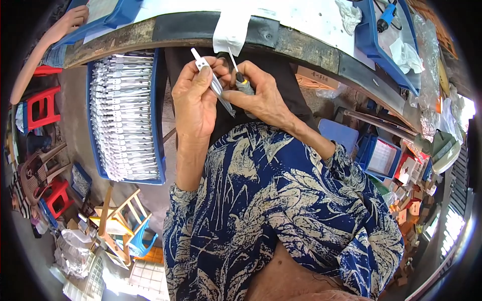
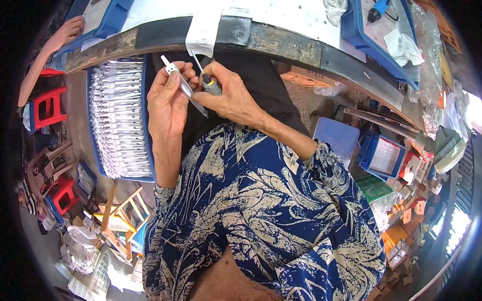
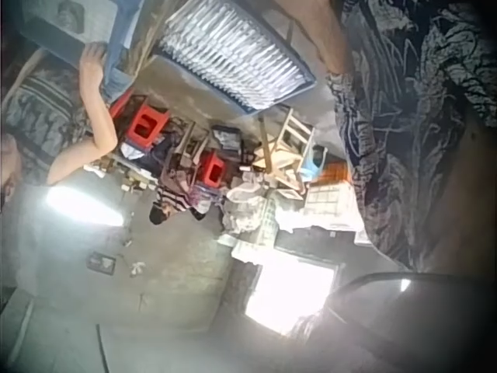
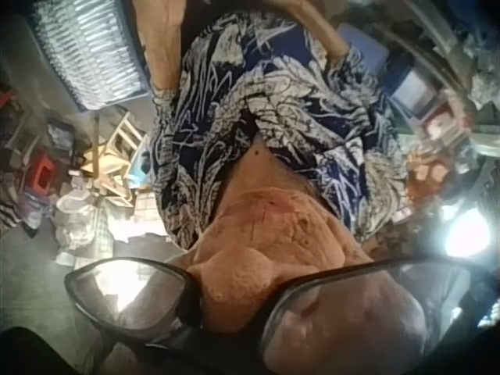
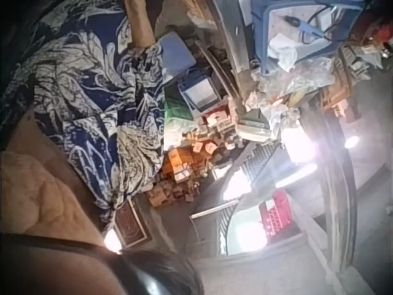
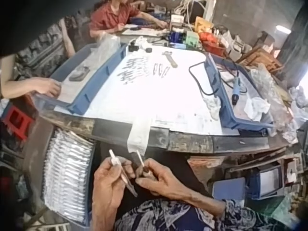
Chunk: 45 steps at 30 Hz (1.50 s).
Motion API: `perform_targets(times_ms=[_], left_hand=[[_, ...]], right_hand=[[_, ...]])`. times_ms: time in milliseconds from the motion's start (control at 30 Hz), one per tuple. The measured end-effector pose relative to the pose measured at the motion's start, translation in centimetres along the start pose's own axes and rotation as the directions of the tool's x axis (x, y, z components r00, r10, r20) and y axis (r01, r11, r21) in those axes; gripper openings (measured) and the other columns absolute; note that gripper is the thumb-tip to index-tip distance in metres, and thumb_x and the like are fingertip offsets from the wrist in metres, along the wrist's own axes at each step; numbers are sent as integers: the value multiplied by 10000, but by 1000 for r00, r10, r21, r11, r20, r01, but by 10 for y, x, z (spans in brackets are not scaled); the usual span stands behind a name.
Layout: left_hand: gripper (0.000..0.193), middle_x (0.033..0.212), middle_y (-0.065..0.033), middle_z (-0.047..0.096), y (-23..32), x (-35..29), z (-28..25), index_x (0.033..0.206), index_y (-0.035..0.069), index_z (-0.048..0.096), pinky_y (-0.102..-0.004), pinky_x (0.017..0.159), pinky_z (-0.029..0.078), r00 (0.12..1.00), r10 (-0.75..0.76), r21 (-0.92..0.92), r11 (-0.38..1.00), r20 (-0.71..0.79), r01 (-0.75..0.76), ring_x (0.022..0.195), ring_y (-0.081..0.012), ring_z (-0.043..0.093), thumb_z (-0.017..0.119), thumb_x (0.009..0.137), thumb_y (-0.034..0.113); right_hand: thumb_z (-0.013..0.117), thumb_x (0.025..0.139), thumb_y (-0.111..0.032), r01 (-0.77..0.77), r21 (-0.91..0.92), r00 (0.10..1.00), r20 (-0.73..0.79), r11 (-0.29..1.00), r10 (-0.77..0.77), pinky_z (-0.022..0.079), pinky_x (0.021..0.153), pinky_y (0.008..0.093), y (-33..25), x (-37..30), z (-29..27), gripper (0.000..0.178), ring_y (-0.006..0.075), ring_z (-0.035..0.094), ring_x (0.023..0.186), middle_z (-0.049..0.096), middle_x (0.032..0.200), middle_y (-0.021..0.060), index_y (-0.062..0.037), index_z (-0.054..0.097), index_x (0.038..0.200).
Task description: Assembling small metal and plastic hardware components using an electric screwdriver and manual hand tools.
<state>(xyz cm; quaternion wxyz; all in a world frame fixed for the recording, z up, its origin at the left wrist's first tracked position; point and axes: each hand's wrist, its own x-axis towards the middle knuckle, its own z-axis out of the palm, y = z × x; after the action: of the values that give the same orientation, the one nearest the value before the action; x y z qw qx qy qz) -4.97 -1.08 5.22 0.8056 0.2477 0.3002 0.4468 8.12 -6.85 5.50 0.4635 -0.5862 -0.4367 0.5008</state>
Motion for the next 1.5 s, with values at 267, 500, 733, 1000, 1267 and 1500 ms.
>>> perform_targets(times_ms=[267,500,733,1000,1267,1500], left_hand=[[191,972,-133,583,-7,0,5,1034,-64,521,-283,785,484,995,43,88,995,-85,-35,840,-167,580,518,875,41],[219,869,-50,597,-5,-17,5,1033,-34,572,-234,702,452,996,-12,440,897,-88,50,763,-103,551,575,823,28],[68,765,-31,588,-10,-26,-3,884,-31,567,-179,588,414,999,28,564,826,-44,2,642,-51,502,580,824,-1],[81,640,5,527,-7,-28,-7,805,-20,550,-180,505,372,1000,25,706,708,6,-22,561,-34,459,582,840,46],[92,622,13,504,-7,-30,-13,796,-14,546,-182,496,356,999,41,755,655,4,-30,549,-33,438,570,844,61],[79,600,-18,496,-10,-34,-20,799,-20,540,-217,485,355,999,29,819,574,-22,1,541,-58,434,550,837,49]], right_hand=[[652,717,-77,122,60,988,-99,991,-116,444,583,246,9,2,6,202,80,515,668,545,725,33,-18,503,839],[632,704,-21,101,29,990,-102,994,-98,434,645,220,3,-1,-1,188,71,516,717,551,746,16,-28,505,843],[599,729,-24,175,-40,978,-112,984,-178,442,623,255,9,-4,1,173,102,517,673,528,711,40,-23,489,863],[583,748,-19,224,-112,967,-94,968,-235,435,627,259,12,-6,4,163,104,503,671,504,714,36,-23,490,881],[632,731,-35,198,-120,977,-62,973,-206,454,686,244,13,-7,7,195,98,546,748,555,790,28,-31,528,895],[630,724,-20,188,-107,979,-64,976,-196,451,684,235,17,-7,10,196,87,537,750,551,782,22,-27,526,891]])
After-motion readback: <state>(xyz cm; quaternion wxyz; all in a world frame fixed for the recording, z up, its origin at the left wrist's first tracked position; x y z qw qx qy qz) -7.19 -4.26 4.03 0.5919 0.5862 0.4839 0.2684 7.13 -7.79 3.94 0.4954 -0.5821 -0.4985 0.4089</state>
